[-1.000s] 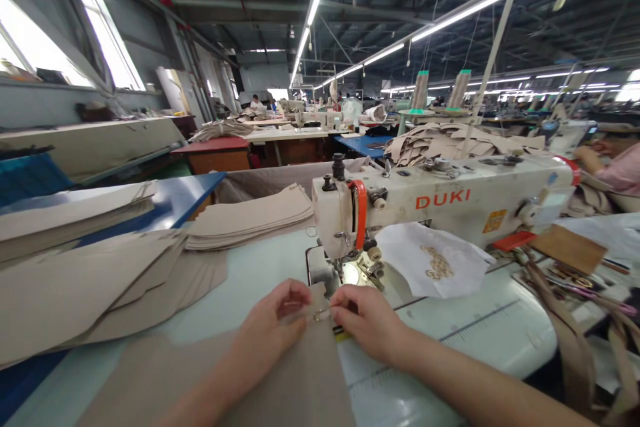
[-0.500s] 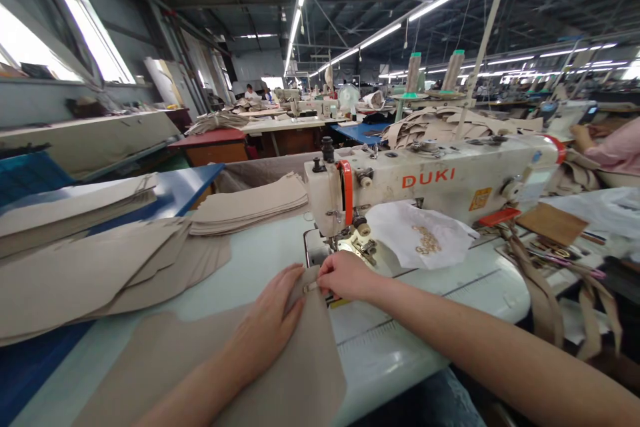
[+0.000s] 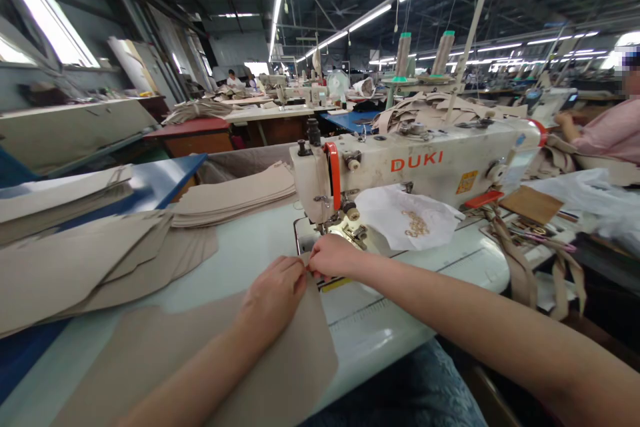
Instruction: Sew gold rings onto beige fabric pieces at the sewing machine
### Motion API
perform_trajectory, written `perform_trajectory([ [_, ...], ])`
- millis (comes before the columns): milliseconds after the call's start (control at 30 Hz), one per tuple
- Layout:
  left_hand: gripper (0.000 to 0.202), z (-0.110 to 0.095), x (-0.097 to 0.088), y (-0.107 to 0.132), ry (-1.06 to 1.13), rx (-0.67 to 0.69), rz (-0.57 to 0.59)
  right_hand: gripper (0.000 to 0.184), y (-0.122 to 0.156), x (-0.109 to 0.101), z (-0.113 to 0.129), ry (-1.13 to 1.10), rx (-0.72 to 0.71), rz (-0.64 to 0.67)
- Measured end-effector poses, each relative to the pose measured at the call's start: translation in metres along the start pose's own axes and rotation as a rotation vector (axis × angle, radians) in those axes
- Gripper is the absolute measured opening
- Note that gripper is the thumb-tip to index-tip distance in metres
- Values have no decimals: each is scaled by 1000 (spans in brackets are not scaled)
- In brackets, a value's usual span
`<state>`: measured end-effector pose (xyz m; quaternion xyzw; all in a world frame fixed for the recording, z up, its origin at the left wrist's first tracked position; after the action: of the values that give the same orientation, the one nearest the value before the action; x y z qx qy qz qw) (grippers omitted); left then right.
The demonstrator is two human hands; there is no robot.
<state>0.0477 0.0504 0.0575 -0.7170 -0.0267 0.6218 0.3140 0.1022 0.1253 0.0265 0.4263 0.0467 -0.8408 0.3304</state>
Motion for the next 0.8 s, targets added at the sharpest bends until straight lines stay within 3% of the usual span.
perform_trajectory([
  [133, 18, 0, -1, -1, -13, 7, -2, 14, 8, -10, 6, 99, -107, -68],
  [267, 18, 2, -1, 0, -4, -2, -3, 12, 41, -20, 6, 227, -302, -147],
  [467, 19, 1, -4, 2, 39, 7, -49, 15, 104, 8, 15, 734, -940, -132],
  [700, 19, 5, -3, 4, 115, -10, -33, 22, 90, 12, 26, 645, -944, -348],
  [800, 21, 6, 0, 4, 114, -22, 1, 14, 87, 18, 28, 625, -957, -340],
])
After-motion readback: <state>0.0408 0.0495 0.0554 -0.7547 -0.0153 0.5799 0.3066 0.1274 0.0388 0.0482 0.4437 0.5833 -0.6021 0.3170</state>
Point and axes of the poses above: each hand's wrist, its own y-axis away from the middle knuckle, its own x-axis out of the palm, z = x × y, the point moved 8 cm from there along -y, towards the middle knuckle
